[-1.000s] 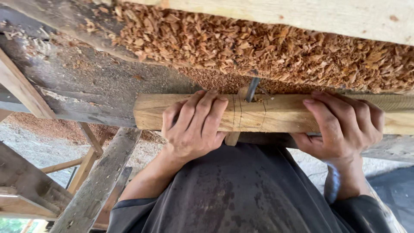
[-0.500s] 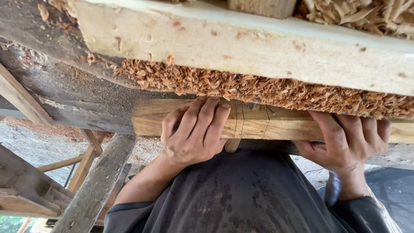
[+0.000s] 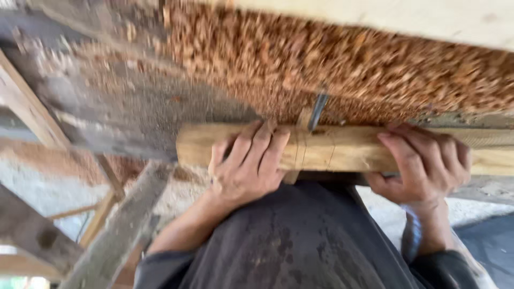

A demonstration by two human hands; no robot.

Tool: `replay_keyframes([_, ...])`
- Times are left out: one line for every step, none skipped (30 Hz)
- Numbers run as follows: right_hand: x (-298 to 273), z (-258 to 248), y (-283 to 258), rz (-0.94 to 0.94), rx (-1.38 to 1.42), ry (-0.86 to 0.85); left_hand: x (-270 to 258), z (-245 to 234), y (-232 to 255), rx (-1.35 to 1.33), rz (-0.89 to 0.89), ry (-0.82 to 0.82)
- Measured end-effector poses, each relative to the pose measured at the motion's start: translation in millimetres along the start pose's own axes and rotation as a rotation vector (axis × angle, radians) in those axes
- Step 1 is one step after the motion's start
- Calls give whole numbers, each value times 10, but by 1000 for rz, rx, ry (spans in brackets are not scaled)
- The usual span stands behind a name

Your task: The person repeatedly places wooden planks onto a fixed metal blade on a workbench and pushes them back and forth to shape the wood. They handle several planks one at a time, inspecting the cut and moving finished pieces aside.

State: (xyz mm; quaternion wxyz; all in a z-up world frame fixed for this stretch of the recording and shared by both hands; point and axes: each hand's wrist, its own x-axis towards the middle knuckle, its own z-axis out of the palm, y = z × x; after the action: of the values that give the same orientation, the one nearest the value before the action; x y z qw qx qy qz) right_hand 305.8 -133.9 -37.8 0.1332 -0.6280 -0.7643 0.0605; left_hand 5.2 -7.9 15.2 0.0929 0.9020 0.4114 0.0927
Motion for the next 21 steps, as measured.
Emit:
replay_keyframes([-20,-26,-13,9,-2,-41,-41,10,-3,-2,10,-23])
replay_keyframes([-12,-30,-9,16,-16,-62,-65,37,-20,2,32,-28])
replay_keyframes([-19,-89,0,4,11,-86,-118,21,35,1,9,-31])
replay_keyframes([-2,-98,-6,8,18,-82,-128,41,15,4,18,-13])
replay_keyframes([33,-74,-9,11,25,-77,-114,79,-21,7,27,5])
replay_keyframes([61,-65,-2,13,13,-61,-107,101,-30,9,33,10])
replay_keyframes([88,-50,-1,14,2,-46,-94,119,-40,11,40,15])
replay_keyframes([100,-55,-8,8,0,-36,-93,117,-31,15,34,14])
replay_keyframes([104,-69,-15,6,10,-50,-94,102,-16,15,27,6])
replay_keyframes([123,-51,-9,7,11,-52,-65,120,-31,18,30,9])
replay_keyframes([135,-41,0,8,12,-53,-39,130,-44,21,32,12])
replay_keyframes([142,-33,10,7,1,-55,-21,133,-49,25,38,8])
replay_keyframes([143,-23,22,5,-11,-56,-12,142,-56,29,43,5])
replay_keyframes([122,-35,28,4,-18,-67,-27,136,-44,29,43,-5])
replay_keyframes([104,-29,43,-16,-9,-52,-45,142,-30,35,39,12])
replay_keyframes([84,-28,55,-33,-4,-36,-58,159,-28,39,39,32])
replay_keyframes([66,-32,65,-50,2,-21,-70,172,-21,43,38,51])
replay_keyframes([67,-15,82,-38,-11,-36,-66,192,-31,45,37,45])
replay_keyframes([68,-11,92,-26,-23,-51,-60,203,-39,47,36,39])
replay_keyframes([69,-7,95,-13,-34,-69,-53,208,-45,47,34,31])
replay_keyframes([71,-3,97,-14,-27,-59,-44,208,-53,44,38,34])
